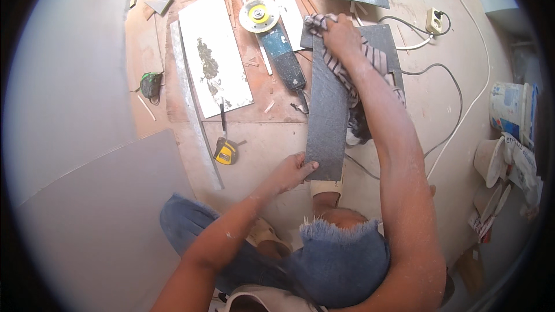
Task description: The person wipes a rectangular tile with a cloth, measures it with a tape measure, and marks it with a pencil. They then use an angle grinder to cut the tile along the marked line. After cutting, the person inspects the cut edge and places the tile aside.
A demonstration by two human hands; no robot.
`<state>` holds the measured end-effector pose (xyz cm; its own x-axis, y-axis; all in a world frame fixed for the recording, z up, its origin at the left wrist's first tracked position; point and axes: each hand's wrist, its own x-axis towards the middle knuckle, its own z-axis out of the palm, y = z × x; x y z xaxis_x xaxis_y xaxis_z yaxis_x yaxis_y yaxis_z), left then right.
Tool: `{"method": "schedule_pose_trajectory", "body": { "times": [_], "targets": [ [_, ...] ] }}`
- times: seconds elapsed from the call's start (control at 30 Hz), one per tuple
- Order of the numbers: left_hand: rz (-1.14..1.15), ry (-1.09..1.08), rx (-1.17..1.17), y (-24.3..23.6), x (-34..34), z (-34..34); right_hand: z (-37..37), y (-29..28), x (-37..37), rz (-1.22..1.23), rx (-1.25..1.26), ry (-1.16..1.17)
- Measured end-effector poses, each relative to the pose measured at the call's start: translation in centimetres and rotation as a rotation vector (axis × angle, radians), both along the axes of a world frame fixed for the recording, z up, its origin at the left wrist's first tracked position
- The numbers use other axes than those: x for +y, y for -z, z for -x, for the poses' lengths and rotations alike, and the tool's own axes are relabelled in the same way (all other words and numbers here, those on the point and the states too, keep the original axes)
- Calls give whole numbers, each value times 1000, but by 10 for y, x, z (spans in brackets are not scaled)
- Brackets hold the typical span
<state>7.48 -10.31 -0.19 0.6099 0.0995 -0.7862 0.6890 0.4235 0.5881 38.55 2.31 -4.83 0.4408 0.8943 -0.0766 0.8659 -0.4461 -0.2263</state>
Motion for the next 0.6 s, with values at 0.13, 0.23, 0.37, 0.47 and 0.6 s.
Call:
{"method": "schedule_pose_trajectory", "body": {
  "times": [0.13, 0.23, 0.37, 0.47, 0.6],
  "targets": [
    [-20, -141, -69, -17, 4, 0, 13, -8, -22, 76, 84, -96],
    [-28, -148, -19, -21, 6, 5, 62, -39, -91, -61, 194, -326],
    [-80, -152, -52, -2, -6, 7, 44, -30, -61, 116, 106, -272],
    [-111, -146, -99, -8, -11, 4, -3, -1, 10, -4, 76, -55],
    [-29, -149, 34, -43, 10, -5, 19, 7, -5, 54, 168, -22]
  ]
}}
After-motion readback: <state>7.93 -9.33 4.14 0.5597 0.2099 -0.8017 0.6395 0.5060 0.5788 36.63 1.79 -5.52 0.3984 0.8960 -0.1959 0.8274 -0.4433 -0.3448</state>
